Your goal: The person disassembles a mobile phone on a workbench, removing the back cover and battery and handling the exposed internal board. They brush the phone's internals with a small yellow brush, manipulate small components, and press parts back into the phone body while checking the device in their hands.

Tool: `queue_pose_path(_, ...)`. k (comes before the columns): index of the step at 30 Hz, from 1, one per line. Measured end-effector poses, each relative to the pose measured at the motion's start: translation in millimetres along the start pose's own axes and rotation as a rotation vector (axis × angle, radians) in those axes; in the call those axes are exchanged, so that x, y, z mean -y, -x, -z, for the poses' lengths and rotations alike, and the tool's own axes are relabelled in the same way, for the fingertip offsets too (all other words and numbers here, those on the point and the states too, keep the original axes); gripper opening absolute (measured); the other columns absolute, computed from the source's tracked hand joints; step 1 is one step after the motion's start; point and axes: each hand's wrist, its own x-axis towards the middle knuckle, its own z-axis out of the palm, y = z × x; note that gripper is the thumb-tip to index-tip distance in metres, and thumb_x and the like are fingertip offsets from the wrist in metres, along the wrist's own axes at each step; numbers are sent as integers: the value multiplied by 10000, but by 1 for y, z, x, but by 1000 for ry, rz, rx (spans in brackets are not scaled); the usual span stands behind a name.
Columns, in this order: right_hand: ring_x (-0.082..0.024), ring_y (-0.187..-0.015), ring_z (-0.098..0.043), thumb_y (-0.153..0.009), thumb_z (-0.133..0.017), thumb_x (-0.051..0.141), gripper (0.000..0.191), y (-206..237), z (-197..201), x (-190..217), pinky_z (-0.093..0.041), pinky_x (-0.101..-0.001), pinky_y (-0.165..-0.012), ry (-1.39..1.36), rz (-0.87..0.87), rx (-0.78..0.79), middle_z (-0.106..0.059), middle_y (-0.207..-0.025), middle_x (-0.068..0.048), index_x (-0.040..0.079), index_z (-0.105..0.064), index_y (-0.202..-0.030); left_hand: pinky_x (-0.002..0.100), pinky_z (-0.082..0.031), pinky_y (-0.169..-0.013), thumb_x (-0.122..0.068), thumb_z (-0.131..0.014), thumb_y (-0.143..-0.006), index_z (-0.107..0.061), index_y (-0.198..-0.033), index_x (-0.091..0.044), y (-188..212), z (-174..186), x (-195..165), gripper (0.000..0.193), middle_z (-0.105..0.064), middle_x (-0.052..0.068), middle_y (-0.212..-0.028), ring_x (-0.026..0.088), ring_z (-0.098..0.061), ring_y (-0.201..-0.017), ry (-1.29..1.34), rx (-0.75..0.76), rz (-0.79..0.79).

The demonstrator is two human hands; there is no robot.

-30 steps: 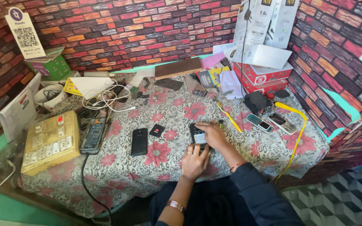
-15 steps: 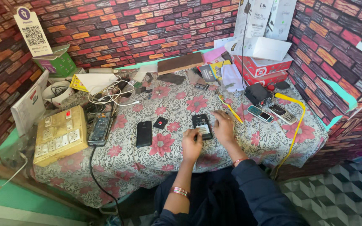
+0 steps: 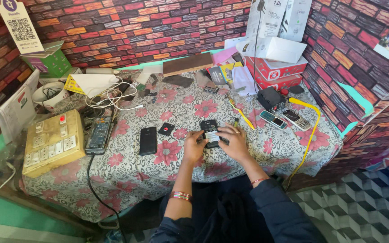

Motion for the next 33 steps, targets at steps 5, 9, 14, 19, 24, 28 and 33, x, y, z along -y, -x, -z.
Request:
queue_pose_path(5, -267, -1493, -361, -828, -761, 184, 374, -1, 1, -5, -191, -555, -1219, -68, 28, 91, -622, -1406, -8, 240, -760, -1198, 404, -539, -884, -83, -798, -811, -734, -1201, -51, 0, -1, 1, 397, -652, 156, -1153, 315, -632, -1034, -105, 72, -39)
queue_pose_path(9, -288, -1503, -335, -828, -783, 190, 404, -2, 3, -7, -175, -538, -1217, -46, 21, 172, -604, -1426, -19, 255, -751, -1226, 474, -460, -996, -96, -763, -835, -736, -1214, -59, 4, -3, 1, 381, -660, 173, -1198, 385, -564, -1138, -249, 70, -154)
queue_pose_path(14, -254, -1513, -354, -835, -803, 274, 403, 7, 0, -11, -210, -502, -1227, -37, -20, 111, -609, -1438, 28, 294, -735, -1232, 479, -456, -1037, -209, -771, -857, -681, -1301, -33, 12, -6, 5, 486, -648, 180, -1301, 398, -539, -1216, -241, 44, -162)
queue_pose_path(19, -271, -1519, -297, -844, -762, 357, 517, 9, -8, -19, -176, -549, -1195, 16, -36, 100, -512, -1544, 30, 270, -658, -1343, 498, -417, -1081, -354, -844, -783, -635, -1320, 32, 16, -11, 12, 694, -585, 220, -1368, 427, -485, -1287, -318, 121, -212)
queue_pose_path(24, -290, -1528, -275, -885, -643, 437, 607, 3, -14, -15, -153, -587, -1218, 223, 28, 119, -497, -1553, 33, 195, -590, -1439, 527, -380, -1105, -353, -815, -810, -599, -1362, 28, 9, -12, 20, 704, -519, 229, -1457, 431, -430, -1367, -347, 175, -159)
queue_pose_path(28, -269, -1538, -215, -897, -598, 372, 547, -10, -24, -4, -35, -670, -1179, 316, -132, 208, -478, -1540, 58, 207, -601, -1419, 547, -328, -1140, -334, -792, -835, -587, -1374, 23, 0, -10, 31, 678, -470, 251, -1502, 430, -368, -1430, -390, 200, -162)
queue_pose_path(33, -220, -1560, -367, -977, -541, 240, 371, -31, -53, -1, -61, -622, -1278, 391, -19, 70, -573, -1506, -23, 112, -635, -1312, 538, -335, -1154, -299, -763, -827, -577, -1381, 30, -8, -13, 48, 671, -489, 243, -1507, 404, -391, -1440, -382, 179, -148)
